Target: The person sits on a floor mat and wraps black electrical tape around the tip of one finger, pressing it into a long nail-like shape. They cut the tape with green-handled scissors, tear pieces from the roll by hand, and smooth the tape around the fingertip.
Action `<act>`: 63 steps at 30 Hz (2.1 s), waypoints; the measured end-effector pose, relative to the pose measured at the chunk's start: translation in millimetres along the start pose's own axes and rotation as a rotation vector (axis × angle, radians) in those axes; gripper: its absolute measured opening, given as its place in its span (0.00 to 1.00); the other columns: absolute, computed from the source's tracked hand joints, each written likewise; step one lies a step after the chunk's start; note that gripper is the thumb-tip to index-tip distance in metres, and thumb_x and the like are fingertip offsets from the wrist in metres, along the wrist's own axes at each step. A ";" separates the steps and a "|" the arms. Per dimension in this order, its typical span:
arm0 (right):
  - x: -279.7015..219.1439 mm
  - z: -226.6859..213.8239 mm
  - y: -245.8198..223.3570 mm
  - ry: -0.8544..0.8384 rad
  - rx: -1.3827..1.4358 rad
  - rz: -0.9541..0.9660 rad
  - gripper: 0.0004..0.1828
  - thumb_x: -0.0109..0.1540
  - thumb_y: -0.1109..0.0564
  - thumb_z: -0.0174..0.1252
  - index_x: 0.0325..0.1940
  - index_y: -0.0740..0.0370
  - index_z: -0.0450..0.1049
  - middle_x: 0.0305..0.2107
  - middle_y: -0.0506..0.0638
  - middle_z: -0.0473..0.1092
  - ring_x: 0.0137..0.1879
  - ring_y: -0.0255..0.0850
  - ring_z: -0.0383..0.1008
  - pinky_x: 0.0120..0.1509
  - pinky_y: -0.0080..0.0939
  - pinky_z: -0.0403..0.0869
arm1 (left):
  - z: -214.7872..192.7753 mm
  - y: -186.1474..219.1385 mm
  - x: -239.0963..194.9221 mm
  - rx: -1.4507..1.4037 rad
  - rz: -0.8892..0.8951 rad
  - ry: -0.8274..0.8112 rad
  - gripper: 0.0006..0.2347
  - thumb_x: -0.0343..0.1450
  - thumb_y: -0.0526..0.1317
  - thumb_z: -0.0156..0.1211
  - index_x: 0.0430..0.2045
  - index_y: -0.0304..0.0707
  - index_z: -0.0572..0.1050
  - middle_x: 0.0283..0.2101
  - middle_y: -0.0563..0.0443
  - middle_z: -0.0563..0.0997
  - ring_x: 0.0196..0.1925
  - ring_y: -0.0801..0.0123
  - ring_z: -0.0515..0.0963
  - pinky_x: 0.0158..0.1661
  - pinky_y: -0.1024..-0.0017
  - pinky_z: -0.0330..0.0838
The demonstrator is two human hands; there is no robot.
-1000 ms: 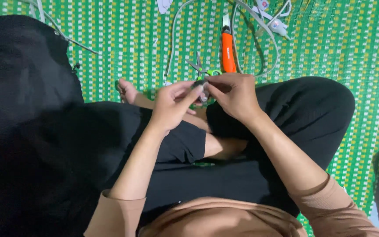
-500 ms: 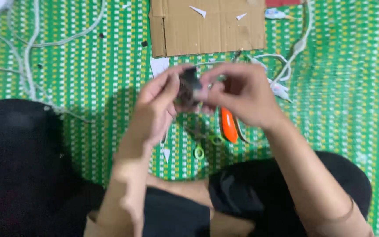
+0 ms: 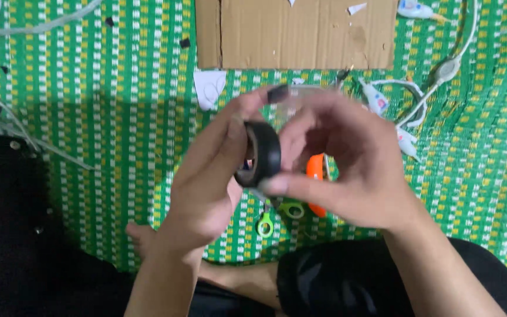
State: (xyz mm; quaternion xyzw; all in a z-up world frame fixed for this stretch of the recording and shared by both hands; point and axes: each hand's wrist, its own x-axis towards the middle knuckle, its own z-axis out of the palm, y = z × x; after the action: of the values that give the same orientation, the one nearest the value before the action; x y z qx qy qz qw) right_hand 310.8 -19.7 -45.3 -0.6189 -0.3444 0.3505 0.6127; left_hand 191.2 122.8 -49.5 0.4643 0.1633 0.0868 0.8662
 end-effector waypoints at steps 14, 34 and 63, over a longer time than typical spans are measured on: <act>-2.1 3.4 1.7 0.011 0.029 -0.038 0.17 0.72 0.57 0.43 0.59 0.70 0.69 0.51 0.58 0.73 0.47 0.41 0.75 0.54 0.38 0.78 | 8.6 -3.8 -6.3 0.207 0.007 0.081 0.18 0.74 0.31 0.47 0.57 0.22 0.74 0.29 0.46 0.79 0.25 0.73 0.76 0.25 0.79 0.71; -6.0 0.2 -8.3 0.109 -0.845 -0.652 0.05 0.64 0.76 0.72 0.40 0.77 0.82 0.34 0.61 0.78 0.34 0.46 0.76 0.38 0.41 0.71 | -11.5 5.9 -1.5 0.391 -0.166 0.062 0.11 0.73 0.31 0.49 0.37 0.25 0.80 0.20 0.54 0.73 0.21 0.79 0.68 0.24 0.82 0.62; 0.2 3.9 8.3 0.132 -0.718 -0.541 0.11 0.67 0.81 0.60 0.54 0.83 0.76 0.41 0.64 0.73 0.39 0.48 0.69 0.44 0.42 0.70 | -34.5 6.5 1.2 0.357 -0.122 -0.027 0.09 0.76 0.33 0.49 0.37 0.26 0.78 0.24 0.55 0.73 0.25 0.81 0.66 0.26 0.84 0.59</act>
State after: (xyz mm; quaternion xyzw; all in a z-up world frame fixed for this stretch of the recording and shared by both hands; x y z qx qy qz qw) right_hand 307.6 -17.6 -53.6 -0.7011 -0.5536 -0.0042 0.4495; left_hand 179.8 153.5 -62.1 0.6011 0.1924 -0.0023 0.7757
